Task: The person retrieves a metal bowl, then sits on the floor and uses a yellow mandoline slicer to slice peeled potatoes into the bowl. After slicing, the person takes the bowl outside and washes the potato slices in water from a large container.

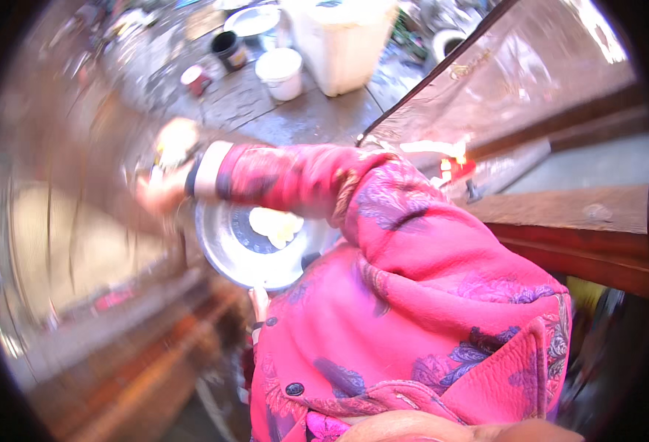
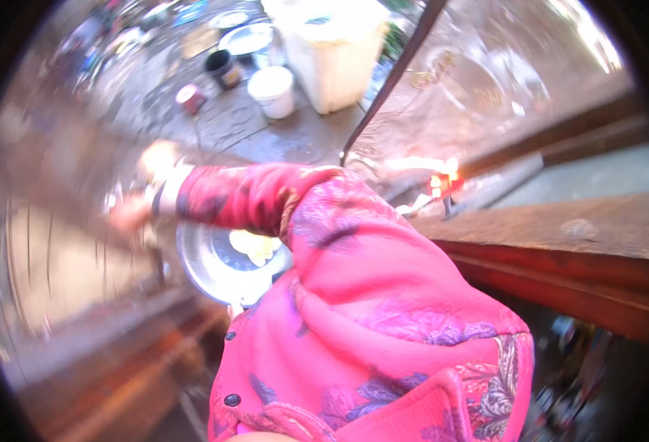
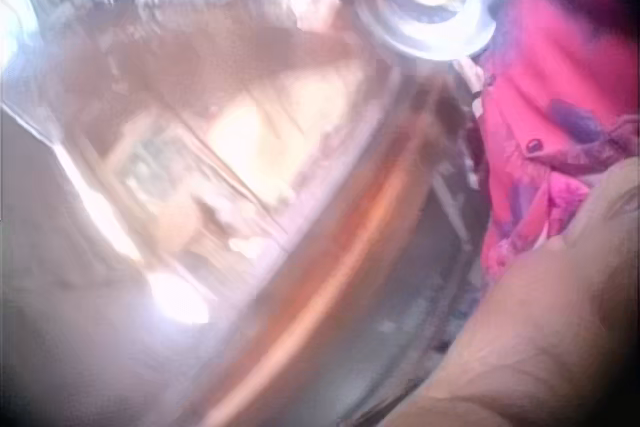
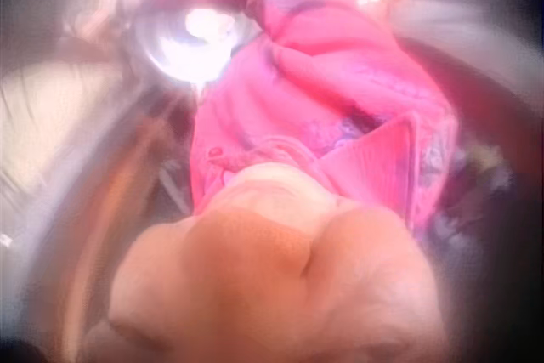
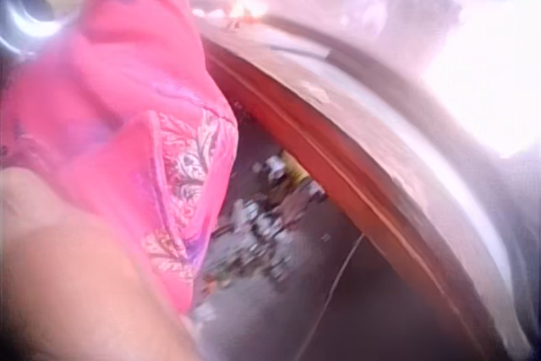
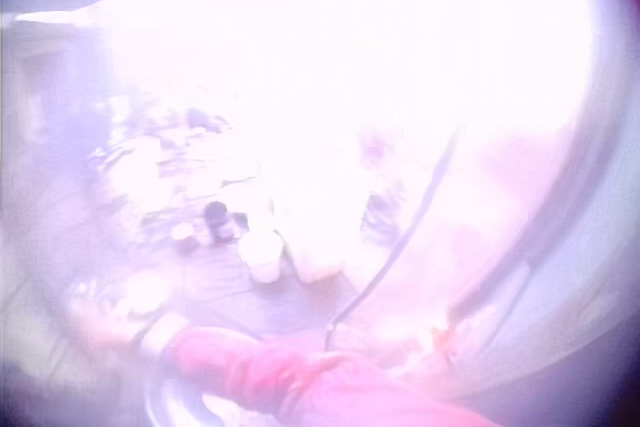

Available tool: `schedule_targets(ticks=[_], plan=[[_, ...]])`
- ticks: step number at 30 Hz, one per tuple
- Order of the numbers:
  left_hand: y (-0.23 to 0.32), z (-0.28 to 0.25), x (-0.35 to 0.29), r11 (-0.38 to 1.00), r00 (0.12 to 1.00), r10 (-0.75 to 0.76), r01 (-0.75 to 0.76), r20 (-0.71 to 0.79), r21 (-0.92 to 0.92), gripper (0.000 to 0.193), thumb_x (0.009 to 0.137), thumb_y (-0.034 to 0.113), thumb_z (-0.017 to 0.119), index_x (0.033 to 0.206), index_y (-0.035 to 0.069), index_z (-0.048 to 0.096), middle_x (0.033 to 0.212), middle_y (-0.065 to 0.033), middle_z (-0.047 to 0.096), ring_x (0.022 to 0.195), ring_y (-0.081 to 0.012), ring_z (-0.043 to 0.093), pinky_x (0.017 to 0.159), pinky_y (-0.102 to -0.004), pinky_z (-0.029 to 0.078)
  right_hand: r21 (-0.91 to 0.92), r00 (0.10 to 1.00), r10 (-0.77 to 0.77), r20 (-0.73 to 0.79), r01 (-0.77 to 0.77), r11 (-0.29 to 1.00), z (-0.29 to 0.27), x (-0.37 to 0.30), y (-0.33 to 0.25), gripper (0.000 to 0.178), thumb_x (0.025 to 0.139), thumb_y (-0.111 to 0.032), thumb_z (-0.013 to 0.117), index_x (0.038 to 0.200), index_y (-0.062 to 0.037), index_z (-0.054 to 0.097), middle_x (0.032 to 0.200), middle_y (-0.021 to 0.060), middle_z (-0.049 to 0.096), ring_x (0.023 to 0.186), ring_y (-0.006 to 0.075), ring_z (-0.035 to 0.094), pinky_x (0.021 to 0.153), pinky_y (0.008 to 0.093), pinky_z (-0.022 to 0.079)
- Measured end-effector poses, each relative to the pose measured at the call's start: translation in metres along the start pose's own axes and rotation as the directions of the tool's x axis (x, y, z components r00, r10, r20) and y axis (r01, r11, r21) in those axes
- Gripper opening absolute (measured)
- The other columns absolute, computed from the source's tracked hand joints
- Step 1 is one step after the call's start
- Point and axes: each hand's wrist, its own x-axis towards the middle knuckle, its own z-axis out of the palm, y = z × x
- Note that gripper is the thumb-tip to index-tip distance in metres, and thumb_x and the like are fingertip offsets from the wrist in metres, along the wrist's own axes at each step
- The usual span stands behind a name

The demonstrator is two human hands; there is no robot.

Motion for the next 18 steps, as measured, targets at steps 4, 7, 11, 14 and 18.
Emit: schedule_targets(ticks=[4,7,11,14,18], plan=[[0.035,-0.009,0.056,0.986,0.982,-0.169,0.169,-0.085,-0.011,0.024,0.080,0.015,0.066,0.102,0.004,0.063,0.093,-0.0062,0.065,0.080,-0.0192,0.064,0.062,-0.0334,0.051,0.244,0.795,-0.064,0.604,-0.107,0.964,0.018,-0.085,-0.004,0.046,0.090,-0.033,0.061,0.126,-0.0058,0.056,0.109,0.0109,0.063,0.098,0.0173,0.058,0.086,0.0328,0.046],[0.072,-0.019,0.105,0.989,0.993,-0.110,0.114,0.051,-0.091,0.027,0.081,0.013,0.066,0.106,0.005,0.062,0.095,-0.0058,0.065,0.080,-0.0198,0.064,0.060,-0.0328,0.052,0.191,0.881,0.191,0.432,-0.296,0.936,-0.052,-0.148,0.017,0.039,0.094,-0.030,0.059,0.125,-0.0067,0.059,0.102,0.0080,0.069,0.091,0.0137,0.064,0.080,0.0313,0.051],[0.141,-0.045,0.156,0.988,0.967,-0.128,0.144,0.221,-0.060,0.020,0.082,0.013,0.064,0.101,0.007,0.060,0.092,-0.0047,0.067,0.077,-0.0179,0.066,0.055,-0.0309,0.055,0.423,0.843,0.431,-0.321,-0.279,0.862,-0.181,-0.250,0.053,0.038,0.096,-0.028,0.054,0.121,-0.0004,0.058,0.100,0.0131,0.068,0.088,0.0174,0.067,0.075,0.0295,0.054],[0.172,-0.038,0.190,0.988,0.968,-0.145,0.153,0.206,-0.027,0.016,0.083,0.016,0.064,0.096,0.009,0.059,0.085,-0.0030,0.067,0.067,-0.0150,0.065,0.044,-0.0249,0.050,0.345,0.267,0.554,-0.788,-0.554,0.758,-0.256,-0.345,0.081,0.032,0.097,-0.024,0.050,0.119,-0.0037,0.060,0.099,0.0105,0.069,0.085,0.0150,0.067,0.072,0.0266,0.054],[0.197,-0.014,0.216,0.978,0.963,-0.178,0.196,0.200,-0.072,0.011,0.085,0.021,0.062,0.090,0.011,0.060,0.079,0.0005,0.066,0.054,-0.0112,0.058,0.038,-0.0206,0.042,0.481,-0.171,0.459,-0.872,-0.477,0.736,-0.304,-0.478,0.116,0.026,0.096,-0.027,0.054,0.110,-0.0071,0.063,0.085,0.0064,0.068,0.070,0.0122,0.065,0.054,0.0230,0.050]])
